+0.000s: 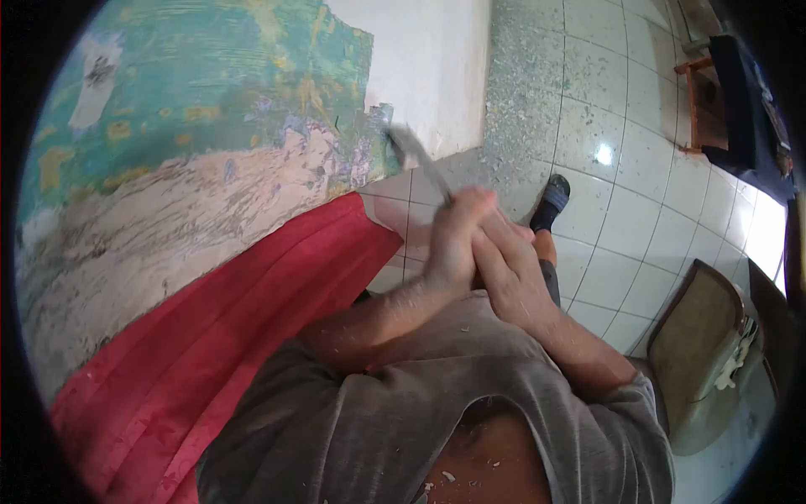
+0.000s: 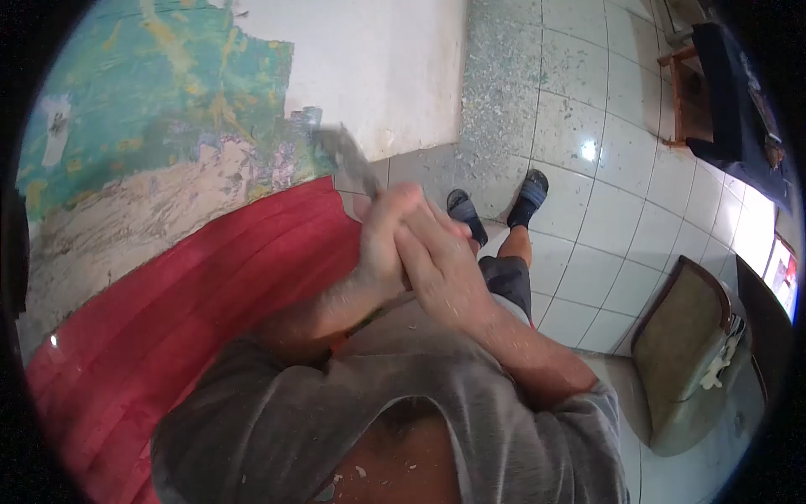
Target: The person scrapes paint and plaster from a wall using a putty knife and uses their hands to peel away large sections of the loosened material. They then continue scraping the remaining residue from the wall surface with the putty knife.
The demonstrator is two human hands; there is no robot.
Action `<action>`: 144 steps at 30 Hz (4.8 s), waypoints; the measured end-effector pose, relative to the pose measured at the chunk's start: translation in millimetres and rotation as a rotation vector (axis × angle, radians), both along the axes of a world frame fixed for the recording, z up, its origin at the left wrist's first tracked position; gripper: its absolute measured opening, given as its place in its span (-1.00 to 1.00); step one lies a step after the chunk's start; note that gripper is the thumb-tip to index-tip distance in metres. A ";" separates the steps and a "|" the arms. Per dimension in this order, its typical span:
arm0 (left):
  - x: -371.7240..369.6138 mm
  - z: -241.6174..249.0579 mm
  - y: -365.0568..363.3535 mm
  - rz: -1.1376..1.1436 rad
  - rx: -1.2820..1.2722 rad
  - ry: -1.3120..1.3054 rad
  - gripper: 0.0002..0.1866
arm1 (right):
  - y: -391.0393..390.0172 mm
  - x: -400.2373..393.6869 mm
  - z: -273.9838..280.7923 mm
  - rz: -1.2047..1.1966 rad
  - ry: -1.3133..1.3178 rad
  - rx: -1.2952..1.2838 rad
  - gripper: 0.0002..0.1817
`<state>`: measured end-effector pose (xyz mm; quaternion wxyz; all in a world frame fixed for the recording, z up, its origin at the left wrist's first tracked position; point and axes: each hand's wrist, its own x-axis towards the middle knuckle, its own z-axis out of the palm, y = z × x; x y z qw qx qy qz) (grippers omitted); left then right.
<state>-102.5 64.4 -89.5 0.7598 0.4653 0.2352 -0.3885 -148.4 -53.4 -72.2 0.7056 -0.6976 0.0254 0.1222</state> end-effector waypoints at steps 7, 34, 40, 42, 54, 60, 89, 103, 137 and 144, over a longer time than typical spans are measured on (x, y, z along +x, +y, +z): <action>19.9 -20.2 -7.7 0.089 0.123 0.012 -0.50 | 1.4 18.2 -30.7 0.035 -0.292 -0.164 -0.69; -7.5 -11.3 -20.7 -0.009 0.009 -0.184 -0.55 | -22.8 2.0 -23.7 0.137 0.140 0.076 -0.67; -13.4 -3.8 -40.5 0.087 0.033 -0.087 -0.51 | -39.0 -5.6 1.0 0.036 0.030 0.088 -0.60; -20.9 9.7 -30.4 0.005 0.022 -0.162 -0.50 | -24.5 -14.5 -3.0 -0.009 -0.119 -0.042 -0.61; -12.9 -15.3 -16.6 0.133 0.107 -0.100 -0.54 | -2.1 -12.3 -40.1 -0.037 0.006 0.150 -0.71; -7.8 -3.7 -23.9 0.125 0.102 -0.202 -0.66 | -14.3 -3.6 -25.6 -0.075 -0.035 0.156 -0.70; -29.2 -0.6 11.2 -0.186 0.018 -0.061 -0.41 | 12.0 -33.3 -3.8 -0.013 0.169 0.023 -0.63; 25.7 -5.4 -4.7 -0.057 0.023 0.084 -0.46 | 10.0 18.5 -25.8 -0.100 0.050 0.066 -0.66; -11.5 -13.2 -8.9 0.037 -0.024 -0.008 -0.50 | 6.4 -15.9 -6.9 -0.113 -0.059 -0.125 -0.68; 4.4 -15.9 -20.4 0.088 -0.016 0.055 -0.47 | -14.7 5.3 -1.1 0.052 0.216 -0.005 -0.67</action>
